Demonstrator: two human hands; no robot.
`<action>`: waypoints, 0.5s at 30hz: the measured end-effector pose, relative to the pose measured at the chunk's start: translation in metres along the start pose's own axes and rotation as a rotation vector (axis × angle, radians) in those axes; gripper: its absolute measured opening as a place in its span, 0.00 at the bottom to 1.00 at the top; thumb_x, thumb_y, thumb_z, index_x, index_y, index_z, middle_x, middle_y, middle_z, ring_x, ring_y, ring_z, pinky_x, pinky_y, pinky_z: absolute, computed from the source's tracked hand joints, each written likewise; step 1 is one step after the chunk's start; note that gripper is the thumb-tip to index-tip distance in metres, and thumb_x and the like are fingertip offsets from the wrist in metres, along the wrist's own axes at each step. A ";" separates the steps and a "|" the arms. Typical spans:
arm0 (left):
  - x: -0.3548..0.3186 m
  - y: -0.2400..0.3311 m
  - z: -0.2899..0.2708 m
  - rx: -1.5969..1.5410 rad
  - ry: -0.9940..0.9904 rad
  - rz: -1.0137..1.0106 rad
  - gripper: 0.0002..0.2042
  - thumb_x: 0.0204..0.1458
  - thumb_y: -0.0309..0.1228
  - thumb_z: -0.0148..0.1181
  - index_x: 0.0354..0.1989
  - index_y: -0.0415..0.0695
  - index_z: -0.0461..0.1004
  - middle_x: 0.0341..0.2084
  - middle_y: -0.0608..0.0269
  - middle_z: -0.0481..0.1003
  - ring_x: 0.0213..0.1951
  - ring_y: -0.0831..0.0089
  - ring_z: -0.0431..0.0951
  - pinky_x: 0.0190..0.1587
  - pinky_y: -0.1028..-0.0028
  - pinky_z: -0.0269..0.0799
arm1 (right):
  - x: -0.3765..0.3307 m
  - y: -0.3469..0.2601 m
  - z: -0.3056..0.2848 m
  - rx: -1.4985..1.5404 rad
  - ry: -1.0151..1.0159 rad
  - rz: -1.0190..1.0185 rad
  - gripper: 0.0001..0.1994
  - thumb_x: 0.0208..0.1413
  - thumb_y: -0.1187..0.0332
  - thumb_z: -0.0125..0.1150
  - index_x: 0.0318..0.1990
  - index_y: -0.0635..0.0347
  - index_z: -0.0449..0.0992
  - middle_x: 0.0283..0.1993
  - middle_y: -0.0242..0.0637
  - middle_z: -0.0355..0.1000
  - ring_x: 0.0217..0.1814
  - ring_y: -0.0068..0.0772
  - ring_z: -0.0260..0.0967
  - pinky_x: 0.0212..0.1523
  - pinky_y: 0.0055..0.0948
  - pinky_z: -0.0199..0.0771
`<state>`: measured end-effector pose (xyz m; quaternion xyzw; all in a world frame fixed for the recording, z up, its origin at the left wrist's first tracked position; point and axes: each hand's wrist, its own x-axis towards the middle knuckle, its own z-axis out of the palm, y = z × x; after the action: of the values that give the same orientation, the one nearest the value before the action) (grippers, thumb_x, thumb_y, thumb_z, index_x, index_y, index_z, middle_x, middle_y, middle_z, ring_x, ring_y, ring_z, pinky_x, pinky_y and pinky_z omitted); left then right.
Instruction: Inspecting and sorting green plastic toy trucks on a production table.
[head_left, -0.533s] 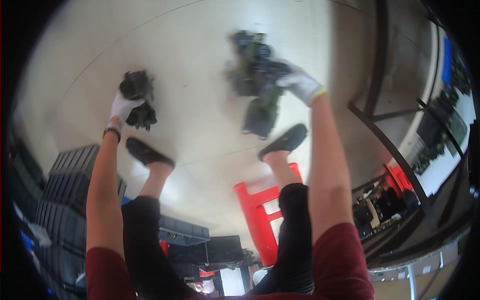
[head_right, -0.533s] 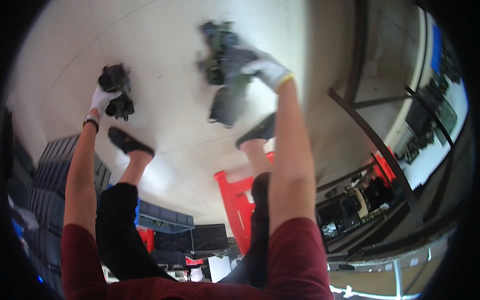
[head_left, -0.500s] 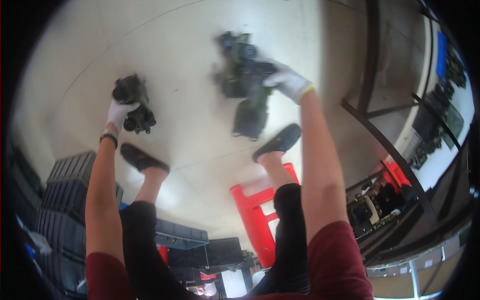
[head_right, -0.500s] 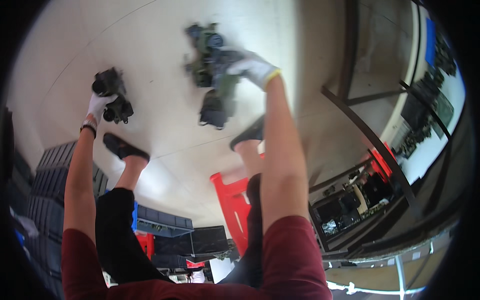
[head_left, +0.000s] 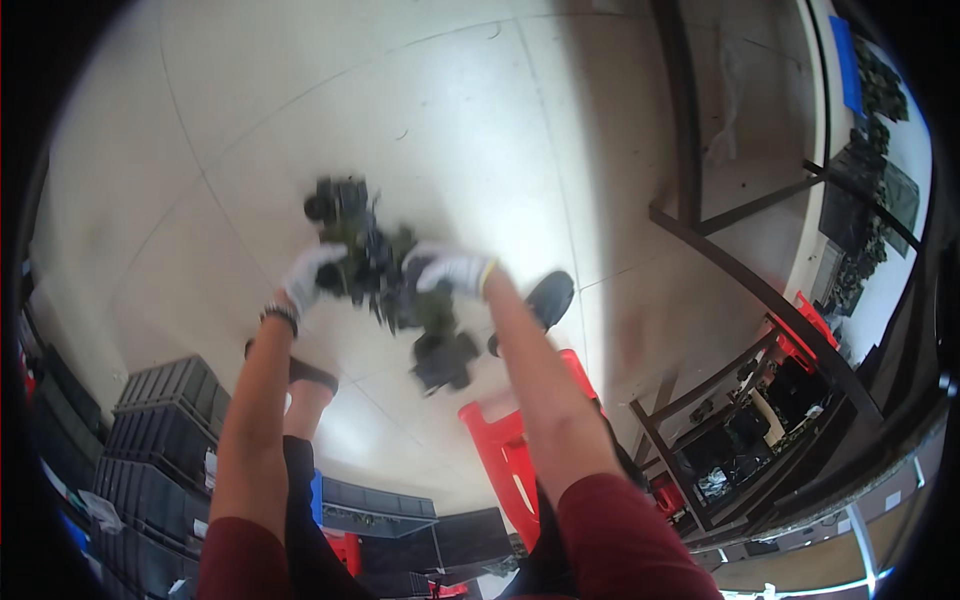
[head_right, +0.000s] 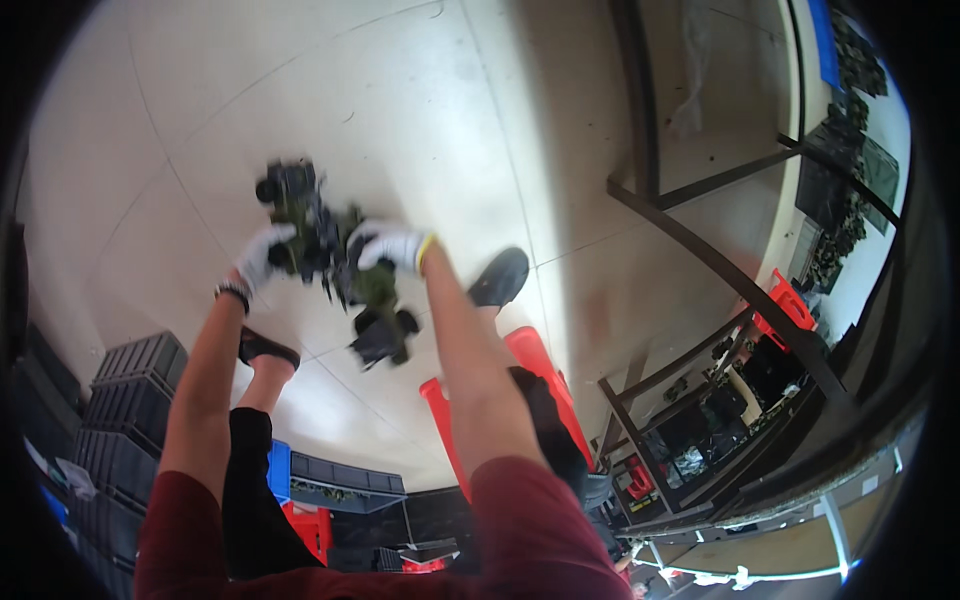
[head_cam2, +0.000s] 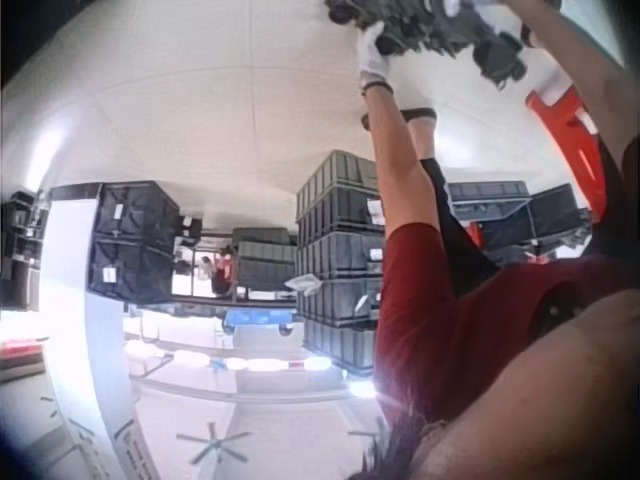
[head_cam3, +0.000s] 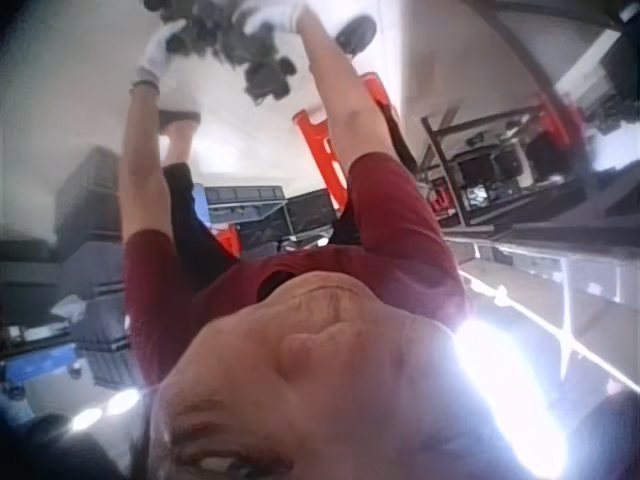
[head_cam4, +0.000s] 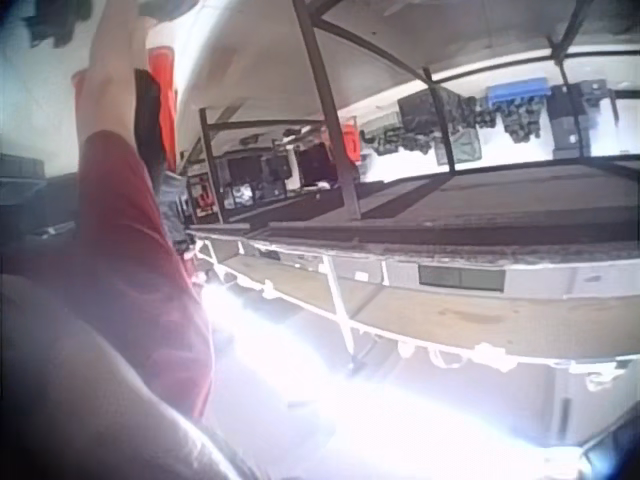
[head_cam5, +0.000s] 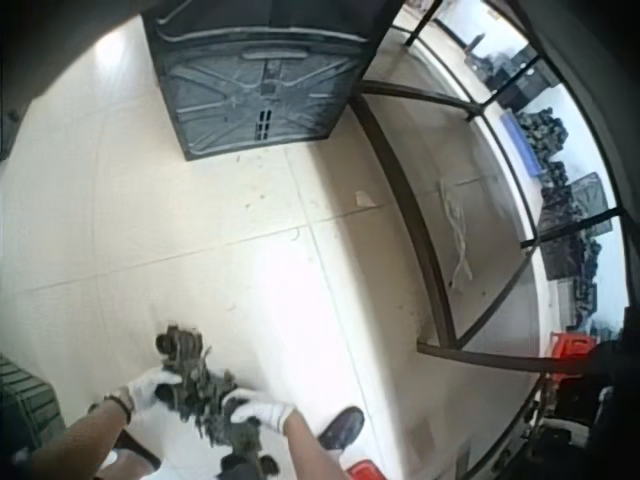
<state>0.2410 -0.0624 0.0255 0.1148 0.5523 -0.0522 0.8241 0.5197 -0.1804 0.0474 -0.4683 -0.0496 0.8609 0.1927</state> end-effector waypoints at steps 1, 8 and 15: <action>-0.014 -0.024 0.008 -0.036 0.005 -0.062 0.17 0.53 0.41 0.65 0.49 0.49 0.78 0.38 0.63 0.82 0.37 0.68 0.84 0.39 0.65 0.80 | -0.012 0.029 0.010 0.073 0.030 -0.030 0.25 0.40 0.74 0.68 0.51 0.56 0.77 0.48 0.34 0.73 0.53 0.30 0.69 0.53 0.29 0.71; -0.140 -0.151 0.016 -0.011 0.154 -0.290 0.14 0.53 0.44 0.64 0.44 0.52 0.76 0.33 0.66 0.78 0.33 0.69 0.79 0.32 0.62 0.74 | -0.116 0.148 0.120 0.341 0.012 0.106 0.23 0.45 0.73 0.64 0.53 0.56 0.77 0.47 0.32 0.73 0.53 0.27 0.67 0.55 0.25 0.66; -0.316 -0.051 0.164 0.269 0.220 -0.255 0.24 0.53 0.51 0.64 0.52 0.49 0.76 0.40 0.64 0.80 0.43 0.70 0.79 0.41 0.58 0.76 | -0.288 0.093 0.203 0.555 0.092 0.014 0.22 0.49 0.75 0.63 0.55 0.60 0.77 0.47 0.29 0.76 0.50 0.22 0.71 0.54 0.23 0.69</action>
<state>0.2562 -0.1647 0.3699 0.1579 0.6371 -0.2162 0.7228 0.4657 -0.3551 0.3626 -0.4367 0.2001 0.8206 0.3096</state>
